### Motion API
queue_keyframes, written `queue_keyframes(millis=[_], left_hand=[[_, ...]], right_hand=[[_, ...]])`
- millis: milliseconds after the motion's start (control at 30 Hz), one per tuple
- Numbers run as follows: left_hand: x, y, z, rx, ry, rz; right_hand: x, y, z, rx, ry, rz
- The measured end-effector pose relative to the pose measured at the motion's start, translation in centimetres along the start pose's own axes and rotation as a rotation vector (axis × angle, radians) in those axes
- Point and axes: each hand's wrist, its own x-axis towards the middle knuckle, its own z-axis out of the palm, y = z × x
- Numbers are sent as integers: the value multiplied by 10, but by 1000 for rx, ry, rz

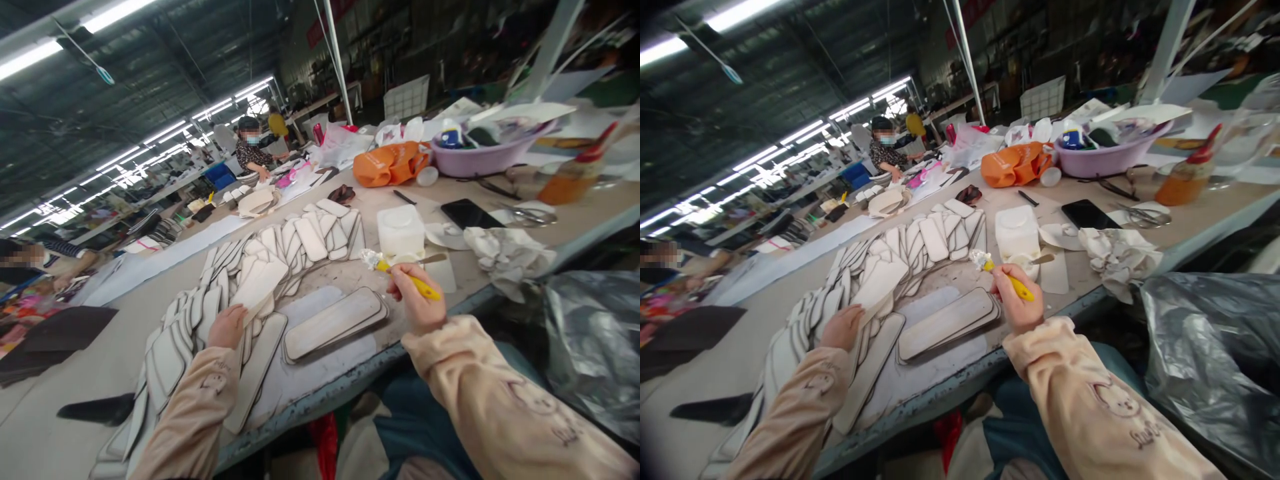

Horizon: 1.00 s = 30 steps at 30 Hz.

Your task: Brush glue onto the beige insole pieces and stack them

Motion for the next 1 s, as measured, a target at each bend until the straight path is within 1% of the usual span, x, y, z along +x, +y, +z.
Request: queue_keyframes(millis=[67, 133, 200, 233, 267, 333, 400, 467, 533, 600, 633, 700, 733, 800, 867, 900, 933, 1000], left_hand=[[1, 0, -15, 45, 48, -35], [1, 2, -30, 100, 37, -66], [0, 8, -45, 123, 6, -99], [-1, 11, -53, 116, 15, -115], [-3, 16, -60, 98, 49, -128], [-9, 30, -75, 33, 164, -122], [-16, 49, -89, -66, 261, -56], [-21, 71, -100, -195, 278, 40], [-25, 95, -106, -336, 226, 113], [-25, 117, -105, -473, 142, 136], [-24, 126, -103, -538, 101, 123], [-21, 140, -94, -659, 35, 51], [-19, 145, -89, -715, 2, -6], [-16, 150, -77, -831, -81, -149], [-14, 149, -64, -972, -181, -301], [-14, 148, -58, -1056, -220, -374], [-15, 146, -51, -1137, -244, -439], [-18, 142, -39, -1250, -245, -548]], right_hand=[[-3, -1, 1, -45, -36, -68], [-6, -1, 1, -79, -110, -139], [-7, 2, 1, -90, -153, -205], [-7, 3, 1, -88, -157, -231], [-7, 5, 1, -87, -159, -248], [-7, 8, 2, -99, -162, -264], [-9, 9, 4, -115, -176, -268], [-12, 10, 7, -89, -209, -249], [-15, 11, 11, -8, -264, -207], [-17, 13, 14, 57, -329, -167], [-18, 15, 16, 57, -351, -151], [-18, 18, 17, -17, -371, -125], [-18, 20, 16, -79, -355, -115], [-17, 23, 14, -215, -268, -104], [-13, 25, 10, -349, -168, -123], [-12, 26, 9, -418, -142, -144], [-10, 26, 8, -488, -139, -165], [-7, 29, 7, -613, -172, -194]])
